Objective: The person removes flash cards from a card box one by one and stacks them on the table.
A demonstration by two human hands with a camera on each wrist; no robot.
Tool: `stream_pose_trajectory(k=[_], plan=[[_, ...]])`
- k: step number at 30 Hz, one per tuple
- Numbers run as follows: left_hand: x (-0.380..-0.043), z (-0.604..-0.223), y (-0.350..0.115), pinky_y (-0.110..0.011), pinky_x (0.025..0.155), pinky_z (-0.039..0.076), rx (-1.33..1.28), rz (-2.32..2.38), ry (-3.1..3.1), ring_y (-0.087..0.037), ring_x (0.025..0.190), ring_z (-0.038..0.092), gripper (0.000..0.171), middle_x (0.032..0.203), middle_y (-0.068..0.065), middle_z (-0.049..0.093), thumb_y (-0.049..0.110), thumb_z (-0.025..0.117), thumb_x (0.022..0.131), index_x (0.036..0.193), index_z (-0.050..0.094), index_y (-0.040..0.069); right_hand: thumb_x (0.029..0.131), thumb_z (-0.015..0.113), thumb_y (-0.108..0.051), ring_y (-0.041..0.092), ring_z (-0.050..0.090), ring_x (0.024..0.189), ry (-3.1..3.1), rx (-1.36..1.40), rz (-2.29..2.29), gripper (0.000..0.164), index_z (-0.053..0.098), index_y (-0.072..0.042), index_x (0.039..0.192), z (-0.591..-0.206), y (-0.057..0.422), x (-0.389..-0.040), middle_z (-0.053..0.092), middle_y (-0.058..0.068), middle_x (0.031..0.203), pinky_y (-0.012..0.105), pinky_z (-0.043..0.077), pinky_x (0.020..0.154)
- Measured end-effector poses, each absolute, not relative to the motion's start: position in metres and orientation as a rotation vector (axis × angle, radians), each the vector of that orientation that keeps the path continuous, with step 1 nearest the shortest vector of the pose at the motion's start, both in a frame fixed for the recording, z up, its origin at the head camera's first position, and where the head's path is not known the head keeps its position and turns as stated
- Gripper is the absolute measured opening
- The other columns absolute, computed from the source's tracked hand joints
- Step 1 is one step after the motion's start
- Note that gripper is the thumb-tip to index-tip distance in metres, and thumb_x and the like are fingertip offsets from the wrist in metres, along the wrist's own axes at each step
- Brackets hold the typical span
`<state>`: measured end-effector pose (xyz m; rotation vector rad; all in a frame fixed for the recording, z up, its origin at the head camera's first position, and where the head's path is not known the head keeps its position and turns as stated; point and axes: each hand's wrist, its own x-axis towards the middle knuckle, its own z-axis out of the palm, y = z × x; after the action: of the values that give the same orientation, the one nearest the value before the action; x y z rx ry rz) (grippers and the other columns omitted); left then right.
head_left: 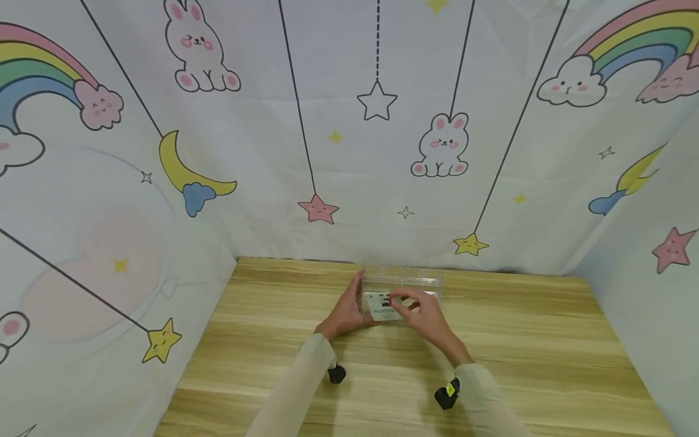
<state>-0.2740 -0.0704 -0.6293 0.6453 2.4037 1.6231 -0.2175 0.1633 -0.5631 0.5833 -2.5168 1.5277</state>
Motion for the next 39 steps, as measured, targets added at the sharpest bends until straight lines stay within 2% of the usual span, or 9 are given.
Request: stream_pose_trajectory(k=[5,10,15,23,31,35,39], plan=[[-0.274,-0.63,-0.072,-0.034,0.125,0.026,0.616,1.603,2.404,-0.022,0.155,0.024,0.136,0.172,-0.008,0.016,0.016,0.099,0.07,0.168,0.005,0.024,0.095,0.077,-0.007,0.033,0.071,0.105,-2.495,0.551,1.6,0.026,0.075,-0.009,0.121,-0.556,0.17,-0.216,0.072,0.01,0.124,0.041,0.063,0.082],[-0.275,-0.632,-0.072,-0.032,0.124,0.024,0.594,1.58,2.411,-0.021,0.155,0.023,0.136,0.172,-0.008,0.016,0.018,0.099,0.069,0.168,0.005,0.023,0.091,0.079,-0.004,0.026,0.072,0.097,-2.558,0.512,1.621,0.035,0.073,-0.011,0.125,-0.553,0.179,-0.212,0.069,0.009,0.13,0.034,0.062,0.085],[-0.276,-0.634,-0.072,-0.033,0.124,0.025,0.595,1.569,2.423,-0.021,0.156,0.022,0.136,0.172,-0.008,0.016,0.018,0.099,0.069,0.168,0.006,0.02,0.088,0.081,0.001,0.021,0.071,0.091,-2.594,0.505,1.654,0.043,0.071,-0.011,0.129,-0.55,0.191,-0.205,0.068,0.01,0.132,0.03,0.062,0.084],[-0.274,-0.631,-0.071,-0.031,0.124,0.025,0.583,1.552,2.434,-0.021,0.156,0.022,0.135,0.172,-0.008,0.015,0.017,0.099,0.07,0.168,0.006,0.021,0.086,0.084,-0.004,0.023,0.072,0.094,-2.625,0.516,1.689,0.046,0.07,-0.01,0.13,-0.549,0.217,-0.186,0.067,0.013,0.131,0.029,0.062,0.083],[-0.273,-0.629,-0.072,-0.036,0.125,0.026,0.591,1.572,2.43,-0.026,0.155,0.024,0.133,0.172,-0.011,0.016,0.016,0.098,0.072,0.168,0.006,0.019,0.087,0.083,-0.001,0.022,0.073,0.092,-2.687,0.406,1.789,0.044,0.069,-0.002,0.128,-0.557,0.244,-0.17,0.066,0.021,0.126,0.027,0.063,0.074],[-0.272,-0.628,-0.071,-0.035,0.125,0.025,0.585,1.575,2.426,-0.024,0.155,0.024,0.133,0.172,-0.01,0.017,0.016,0.098,0.072,0.168,0.006,0.019,0.087,0.083,-0.004,0.02,0.072,0.091,-2.723,0.347,1.813,0.046,0.068,0.001,0.13,-0.563,0.256,-0.162,0.066,0.023,0.126,0.026,0.062,0.073],[-0.272,-0.627,-0.071,-0.034,0.125,0.025,0.578,1.571,2.423,-0.024,0.155,0.023,0.133,0.172,-0.009,0.016,0.015,0.098,0.072,0.168,0.006,0.019,0.086,0.084,-0.003,0.018,0.072,0.088,-2.736,0.331,1.807,0.045,0.068,0.005,0.127,-0.569,0.265,-0.154,0.069,0.023,0.12,0.025,0.061,0.071]])
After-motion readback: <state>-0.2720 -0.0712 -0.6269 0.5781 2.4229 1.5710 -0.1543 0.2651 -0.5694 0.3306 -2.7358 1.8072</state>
